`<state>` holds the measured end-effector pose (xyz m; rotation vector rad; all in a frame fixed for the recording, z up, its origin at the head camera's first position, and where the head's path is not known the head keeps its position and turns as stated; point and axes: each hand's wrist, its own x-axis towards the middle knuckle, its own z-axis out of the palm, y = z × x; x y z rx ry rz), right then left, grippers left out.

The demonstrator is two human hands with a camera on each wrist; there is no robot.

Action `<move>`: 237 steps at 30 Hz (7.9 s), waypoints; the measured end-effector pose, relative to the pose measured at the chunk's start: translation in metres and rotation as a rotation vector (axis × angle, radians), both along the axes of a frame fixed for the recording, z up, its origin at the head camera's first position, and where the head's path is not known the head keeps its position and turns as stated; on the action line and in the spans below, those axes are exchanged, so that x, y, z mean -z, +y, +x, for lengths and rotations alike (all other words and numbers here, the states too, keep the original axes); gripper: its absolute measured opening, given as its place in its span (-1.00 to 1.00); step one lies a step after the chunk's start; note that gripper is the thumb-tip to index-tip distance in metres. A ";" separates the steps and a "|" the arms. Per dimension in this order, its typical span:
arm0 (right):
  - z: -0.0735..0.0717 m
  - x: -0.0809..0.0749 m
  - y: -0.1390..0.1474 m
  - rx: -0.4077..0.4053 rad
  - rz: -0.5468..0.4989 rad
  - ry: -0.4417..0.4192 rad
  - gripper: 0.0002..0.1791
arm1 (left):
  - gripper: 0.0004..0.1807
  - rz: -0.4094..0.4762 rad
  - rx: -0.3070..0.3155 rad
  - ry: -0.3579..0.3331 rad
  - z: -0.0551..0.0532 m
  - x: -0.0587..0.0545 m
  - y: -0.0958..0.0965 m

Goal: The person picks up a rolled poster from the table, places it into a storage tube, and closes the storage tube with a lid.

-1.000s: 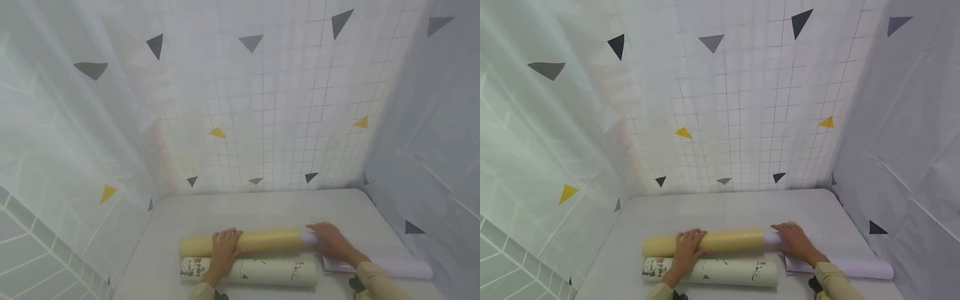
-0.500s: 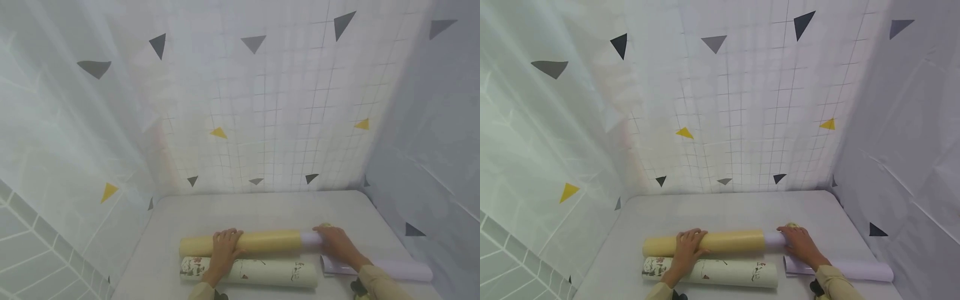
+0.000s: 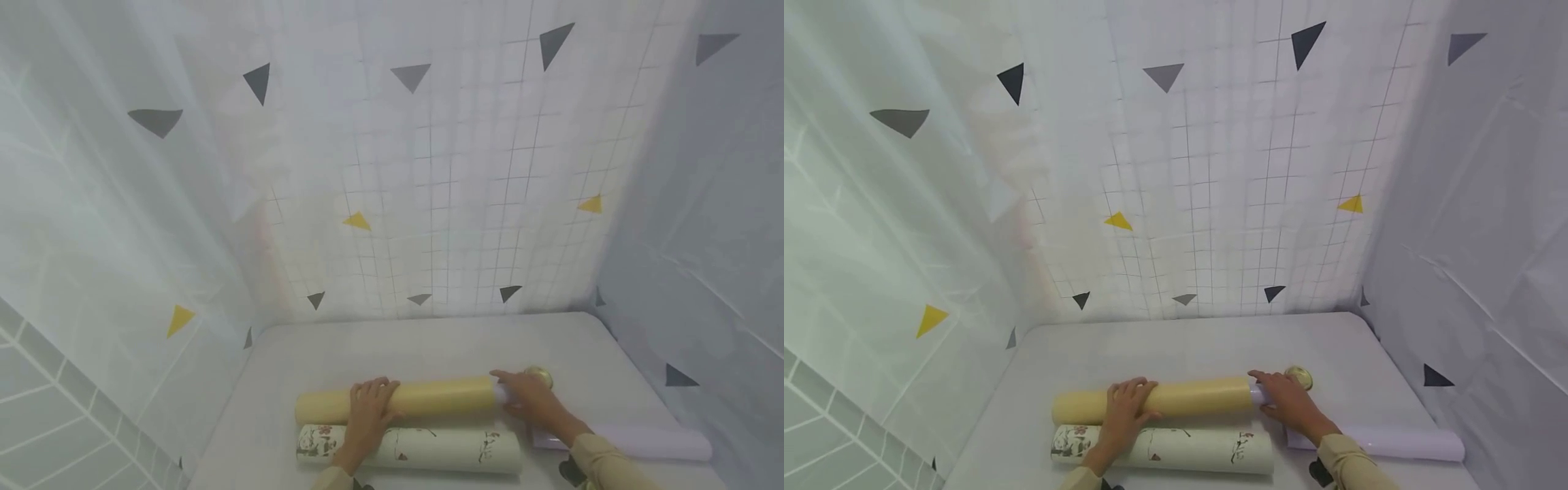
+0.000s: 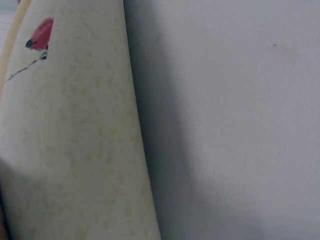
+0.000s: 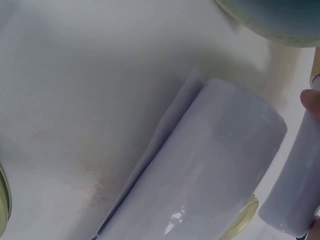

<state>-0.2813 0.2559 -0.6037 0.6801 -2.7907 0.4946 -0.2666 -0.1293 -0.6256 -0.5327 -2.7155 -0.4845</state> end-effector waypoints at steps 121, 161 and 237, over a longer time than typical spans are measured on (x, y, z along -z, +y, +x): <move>-0.006 -0.008 -0.017 0.141 -0.477 -0.532 -0.46 | -0.25 0.087 -0.008 -0.076 0.003 -0.005 0.003; -0.008 0.045 0.014 0.416 0.036 -0.236 -0.35 | -0.25 0.081 0.005 -0.048 0.003 -0.005 0.004; 0.000 0.007 -0.033 0.342 -0.456 -0.446 -0.55 | -0.27 0.094 -0.002 -0.090 0.003 -0.009 0.002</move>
